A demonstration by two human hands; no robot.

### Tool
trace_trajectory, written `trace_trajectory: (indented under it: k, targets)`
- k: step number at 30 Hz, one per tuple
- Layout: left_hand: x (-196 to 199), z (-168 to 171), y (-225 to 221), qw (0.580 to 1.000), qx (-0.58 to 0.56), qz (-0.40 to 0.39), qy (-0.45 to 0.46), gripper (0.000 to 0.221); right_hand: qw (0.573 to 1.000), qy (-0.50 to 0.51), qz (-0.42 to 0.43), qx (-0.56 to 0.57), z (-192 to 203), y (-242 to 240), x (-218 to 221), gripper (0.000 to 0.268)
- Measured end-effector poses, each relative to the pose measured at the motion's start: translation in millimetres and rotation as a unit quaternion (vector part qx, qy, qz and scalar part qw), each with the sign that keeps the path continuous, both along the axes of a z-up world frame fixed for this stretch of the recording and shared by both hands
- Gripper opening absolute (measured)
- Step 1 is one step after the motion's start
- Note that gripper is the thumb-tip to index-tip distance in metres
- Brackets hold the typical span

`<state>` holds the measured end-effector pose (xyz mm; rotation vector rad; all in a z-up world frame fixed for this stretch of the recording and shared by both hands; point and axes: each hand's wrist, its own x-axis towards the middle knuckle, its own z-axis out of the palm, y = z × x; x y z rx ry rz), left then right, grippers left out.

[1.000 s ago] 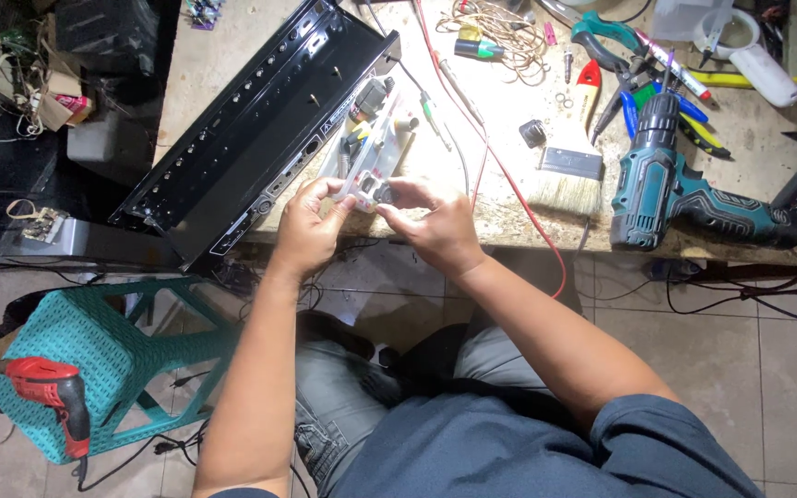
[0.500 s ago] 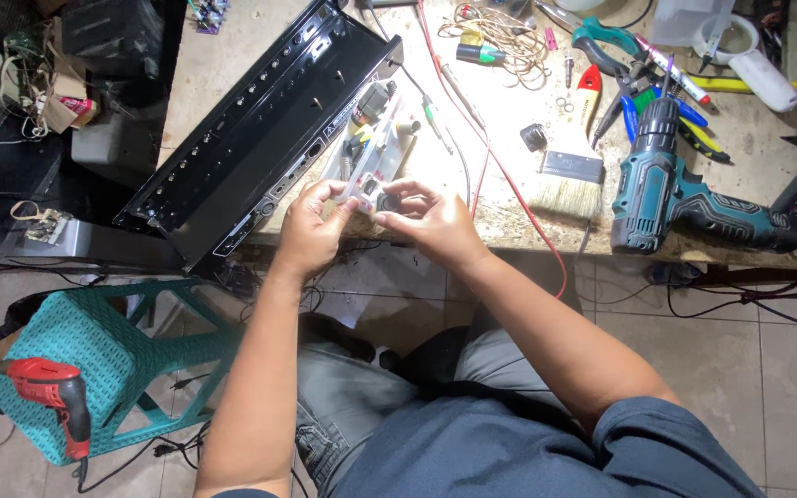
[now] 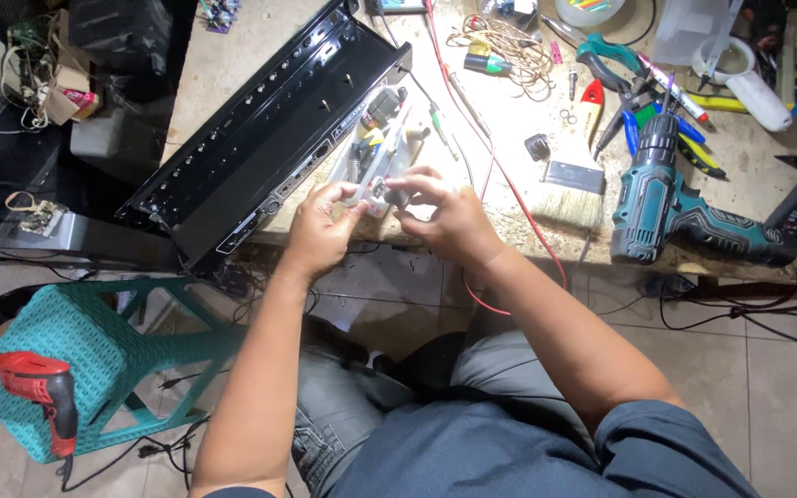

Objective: Disassembling an electronic device using a power drill and inspecting components on a repair bench.

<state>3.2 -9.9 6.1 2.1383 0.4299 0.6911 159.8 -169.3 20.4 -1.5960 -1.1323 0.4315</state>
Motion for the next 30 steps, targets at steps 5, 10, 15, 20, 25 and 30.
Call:
trace_trajectory:
  k: [5,10,15,20,25,30]
  targets:
    - [0,-7,0,1.000,0.029,-0.010,-0.001,0.020,0.989,-0.147,0.019,-0.009,7,2,10,0.036]
    - [0,-9,-1,0.999,0.034,-0.011,-0.001,0.020,0.985,-0.172,0.021,0.018,3,6,5,0.032]
    - [0,0,3,0.999,0.032,-0.030,-0.009,0.023,0.986,-0.161,-0.029,-0.025,2,7,-1,0.024]
    - [2,-8,8,0.999,0.037,-0.031,-0.021,0.022,0.978,-0.205,-0.033,-0.013,-6,11,0,0.012]
    - [3,-18,11,0.998,0.046,-0.023,-0.032,0.024,0.977,-0.199,-0.076,-0.030,-34,10,-3,0.012]
    - [3,-15,14,0.997,0.051,-0.034,-0.047,0.023,0.968,-0.221,-0.116,0.007,-31,9,-17,0.006]
